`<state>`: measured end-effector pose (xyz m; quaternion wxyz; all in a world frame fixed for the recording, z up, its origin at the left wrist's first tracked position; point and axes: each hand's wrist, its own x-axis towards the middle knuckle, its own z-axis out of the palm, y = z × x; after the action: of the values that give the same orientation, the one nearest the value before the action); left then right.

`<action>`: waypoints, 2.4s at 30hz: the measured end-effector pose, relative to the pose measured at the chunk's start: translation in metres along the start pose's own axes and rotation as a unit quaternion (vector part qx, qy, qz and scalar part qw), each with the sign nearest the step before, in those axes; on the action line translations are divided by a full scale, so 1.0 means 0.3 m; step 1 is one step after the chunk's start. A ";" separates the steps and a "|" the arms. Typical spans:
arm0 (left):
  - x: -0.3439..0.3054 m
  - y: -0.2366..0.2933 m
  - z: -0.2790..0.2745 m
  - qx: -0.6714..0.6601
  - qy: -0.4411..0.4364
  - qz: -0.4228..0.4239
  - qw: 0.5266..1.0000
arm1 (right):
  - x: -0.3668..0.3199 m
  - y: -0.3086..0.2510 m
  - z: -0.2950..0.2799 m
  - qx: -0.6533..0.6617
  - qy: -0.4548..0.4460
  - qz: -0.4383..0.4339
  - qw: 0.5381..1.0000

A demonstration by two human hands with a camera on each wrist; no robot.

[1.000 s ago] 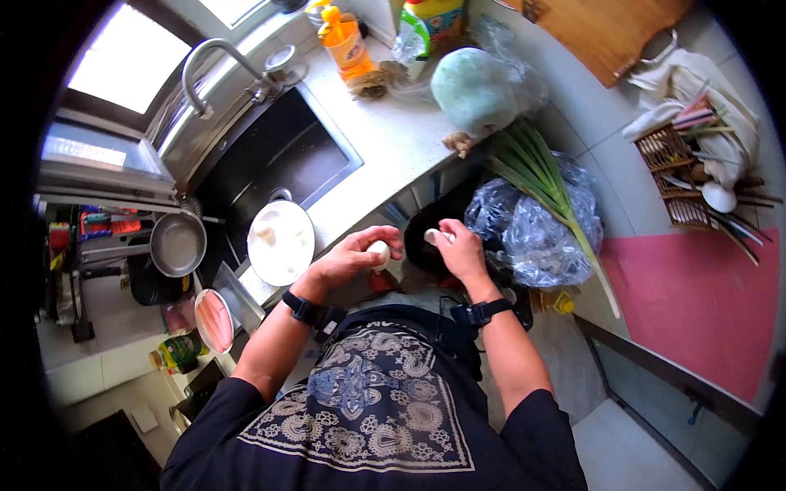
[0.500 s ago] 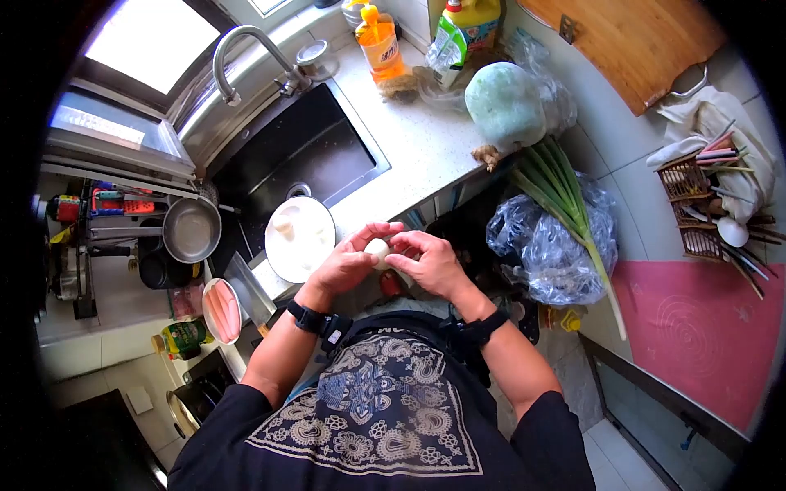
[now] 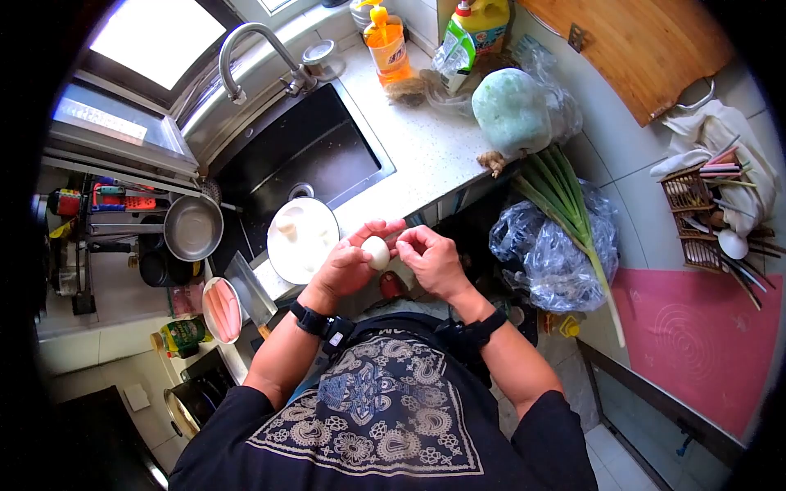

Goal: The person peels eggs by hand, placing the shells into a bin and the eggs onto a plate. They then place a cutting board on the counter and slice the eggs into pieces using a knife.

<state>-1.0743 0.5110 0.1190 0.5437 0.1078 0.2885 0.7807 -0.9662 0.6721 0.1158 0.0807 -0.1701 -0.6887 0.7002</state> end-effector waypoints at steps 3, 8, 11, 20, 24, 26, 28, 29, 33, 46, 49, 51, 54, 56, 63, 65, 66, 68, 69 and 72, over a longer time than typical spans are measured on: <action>0.006 0.007 -0.008 0.011 0.003 0.020 1.000 | 0.003 0.019 -0.014 -0.002 0.028 0.016 0.999; 0.019 0.019 -0.016 0.026 -0.015 0.006 1.000 | 0.000 0.010 -0.034 -0.073 0.026 -0.010 0.997; 0.000 0.035 -0.037 0.070 -0.007 -0.015 0.997 | 0.003 0.057 -0.087 -0.202 0.022 -0.044 0.978; -0.185 0.209 -0.185 0.420 0.218 -0.002 0.881 | -0.068 0.286 -0.235 -0.404 -0.004 0.190 0.895; -0.259 0.242 -0.326 0.627 0.374 0.068 0.679 | -0.065 0.349 -0.254 -0.420 0.003 0.152 0.895; -0.288 0.237 -0.366 0.664 0.406 0.037 0.627 | -0.067 0.385 -0.256 -0.418 0.000 0.130 0.899; -0.301 0.237 -0.387 0.679 0.441 0.012 0.586 | -0.061 0.381 -0.244 -0.421 -0.007 0.153 0.894; -0.304 0.232 -0.398 0.681 0.450 0.017 0.577 | -0.059 0.377 -0.240 -0.419 -0.013 0.163 0.893; -0.311 0.202 -0.430 0.718 0.472 -0.040 0.510 | -0.068 0.375 -0.242 -0.421 -0.036 0.205 0.883; -0.284 0.313 -0.486 0.817 0.355 0.013 0.455 | -0.107 0.376 -0.254 -0.409 -0.014 0.221 0.885; -0.264 0.311 -0.498 0.835 0.331 -0.032 0.438 | -0.106 0.363 -0.248 -0.402 -0.015 0.220 0.889; -0.247 0.316 -0.488 0.832 0.347 -0.060 0.429 | -0.108 0.354 -0.252 -0.392 -0.024 0.234 0.889; -0.259 0.322 -0.482 0.813 0.357 -0.050 0.456 | -0.113 0.356 -0.255 -0.388 -0.026 0.224 0.894; -0.270 0.321 -0.469 0.791 0.364 -0.021 0.492 | -0.114 0.351 -0.253 -0.375 -0.016 0.211 0.902; -0.252 0.327 -0.242 0.784 0.282 0.121 0.540 | -0.071 0.235 -0.204 -0.329 -0.027 0.062 0.942; -0.218 0.314 -0.146 0.752 0.264 0.084 0.598 | -0.038 0.155 -0.165 -0.316 -0.026 0.019 0.948; -0.202 0.294 -0.136 0.759 0.243 0.106 0.595 | -0.019 0.111 -0.145 -0.298 -0.033 0.004 0.954; -0.167 0.265 -0.085 0.749 0.213 0.115 0.616 | 0.017 0.032 -0.102 -0.249 -0.045 -0.013 0.967; -0.150 0.251 -0.060 0.748 0.199 0.126 0.621 | 0.033 -0.004 -0.079 -0.238 -0.050 -0.019 0.970; -0.093 0.209 0.003 0.747 0.153 0.144 0.631 | 0.073 -0.051 -0.025 -0.143 -0.096 0.034 0.984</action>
<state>-1.1124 0.4707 0.1592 0.1061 0.3961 0.8328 0.3719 -0.9858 0.6873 0.1284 -0.0353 -0.1351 -0.7799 0.6101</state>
